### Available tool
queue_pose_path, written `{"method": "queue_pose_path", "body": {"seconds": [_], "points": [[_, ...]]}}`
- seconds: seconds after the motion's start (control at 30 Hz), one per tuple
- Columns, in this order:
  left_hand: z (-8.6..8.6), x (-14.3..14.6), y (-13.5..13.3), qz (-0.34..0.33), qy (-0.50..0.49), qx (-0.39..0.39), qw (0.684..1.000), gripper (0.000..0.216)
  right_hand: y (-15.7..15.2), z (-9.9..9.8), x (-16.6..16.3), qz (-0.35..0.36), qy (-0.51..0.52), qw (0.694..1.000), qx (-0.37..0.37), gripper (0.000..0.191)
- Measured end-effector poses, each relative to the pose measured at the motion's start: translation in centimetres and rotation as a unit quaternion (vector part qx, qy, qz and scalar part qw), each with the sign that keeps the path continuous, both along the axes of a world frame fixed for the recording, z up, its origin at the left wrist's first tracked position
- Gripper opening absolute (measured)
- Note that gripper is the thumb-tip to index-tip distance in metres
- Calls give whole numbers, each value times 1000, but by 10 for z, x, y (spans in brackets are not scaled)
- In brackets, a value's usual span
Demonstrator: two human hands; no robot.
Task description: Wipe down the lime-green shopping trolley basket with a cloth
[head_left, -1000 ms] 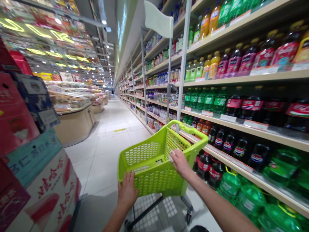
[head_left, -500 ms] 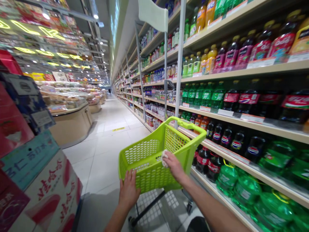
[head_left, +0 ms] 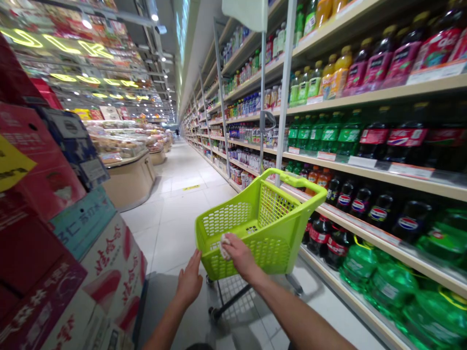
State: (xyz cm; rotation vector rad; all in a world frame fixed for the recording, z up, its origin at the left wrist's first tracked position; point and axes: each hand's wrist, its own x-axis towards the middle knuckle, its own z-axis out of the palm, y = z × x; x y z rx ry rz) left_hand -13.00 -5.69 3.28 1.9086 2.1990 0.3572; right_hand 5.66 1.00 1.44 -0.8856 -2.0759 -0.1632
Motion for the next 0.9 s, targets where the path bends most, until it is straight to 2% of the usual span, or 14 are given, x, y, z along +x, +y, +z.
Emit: {"method": "queue_pose_path", "body": {"seconds": [0.1,0.17,0.23,0.37,0.43,0.57,0.63,0.7,0.8,0.83,0.9], "points": [[4,3,-2,-5,14,-22,1000,78,-16,-12,-45,51,-25,998,23,21],[7,5,-4,-10,27,-36,999,78,-22,-20,-56,66,-39,997,23,21],[10,7,-4,-8,48,-48,998,76,-27,-30,-48,76,-63,995,13,21],[17,17,-3,12,93,-43,995,72,-41,-48,-9,78,-115,990,-18,15],[22,24,1,9,101,-29,994,70,-45,-44,9,55,-108,992,-27,16],[30,45,10,-34,118,7,992,68,-29,-8,24,11,-6,1000,-4,27],[31,55,13,-53,130,6,990,68,-20,-1,24,-15,24,1000,-5,29],[28,61,14,-64,142,0,988,71,-21,-16,25,-34,0,999,-29,25],[21,60,11,-63,161,-3,985,77,-35,-56,31,-39,-47,996,-60,15],[20,58,11,-61,167,-5,984,78,-40,-64,34,-41,-48,996,-60,14],[19,57,11,-57,182,-6,982,77,-42,-62,40,-49,-21,997,-51,18]]}}
